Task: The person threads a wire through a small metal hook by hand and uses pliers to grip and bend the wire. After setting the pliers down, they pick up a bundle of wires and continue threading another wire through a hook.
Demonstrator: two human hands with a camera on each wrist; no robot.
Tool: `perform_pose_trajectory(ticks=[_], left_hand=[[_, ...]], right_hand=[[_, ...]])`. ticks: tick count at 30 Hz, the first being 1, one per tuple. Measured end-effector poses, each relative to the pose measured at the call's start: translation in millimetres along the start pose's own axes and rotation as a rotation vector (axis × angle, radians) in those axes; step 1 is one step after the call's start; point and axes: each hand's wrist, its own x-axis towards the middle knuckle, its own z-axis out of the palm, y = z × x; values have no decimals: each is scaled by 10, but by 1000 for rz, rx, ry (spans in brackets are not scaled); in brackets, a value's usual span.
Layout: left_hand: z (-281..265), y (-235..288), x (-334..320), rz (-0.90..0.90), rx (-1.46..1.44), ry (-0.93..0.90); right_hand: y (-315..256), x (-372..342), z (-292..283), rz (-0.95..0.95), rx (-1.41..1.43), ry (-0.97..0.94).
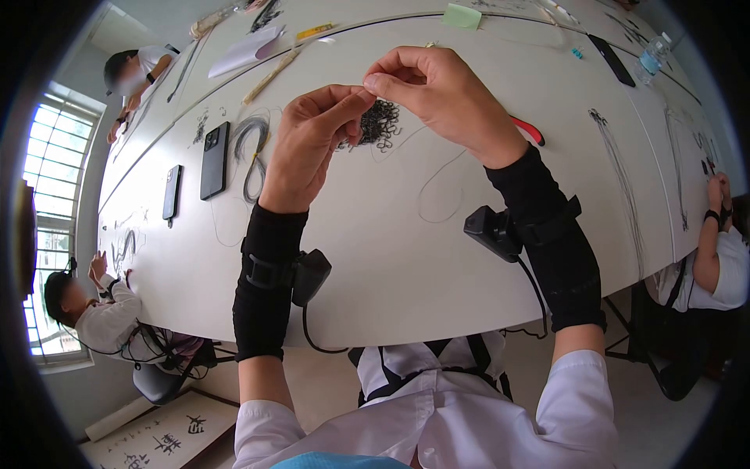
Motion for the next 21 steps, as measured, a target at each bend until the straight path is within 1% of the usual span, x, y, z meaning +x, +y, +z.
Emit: perform_pose_trajectory(ticks=[5, 8, 11, 12, 14, 15, 18, 19, 20, 21], left_hand=[[-20, 39, -6, -14, 15, -47], [-75, 44, 4, 29, -18, -21], [-65, 86, -6, 122, -98, 9], [-47, 121, -10, 158, -126, 14], [-65, 222, -28, 149, -195, -96], [-96, 268, -42, 142, -231, -150], [-293, 391, -56, 162, -106, -277], [-401, 464, -80, 152, 36, -290], [-507, 537, -106, 154, 185, -249], [-634, 587, -127, 165, 274, -187]], right_hand=[[17, 5, 6, -30, 1, 18], [-105, -19, 7, 175, 25, -4], [-210, -82, 105, 392, 8, -221], [-164, -73, 121, 334, 84, -241], [-13, -62, 174, 217, 234, -276], [-68, -53, 172, 215, 361, -243], [-188, -22, -3, 248, 859, -50], [-112, 21, -126, 174, 905, -28], [-86, 23, -277, 130, 949, 12], [-85, 37, -421, 96, 944, 66]])
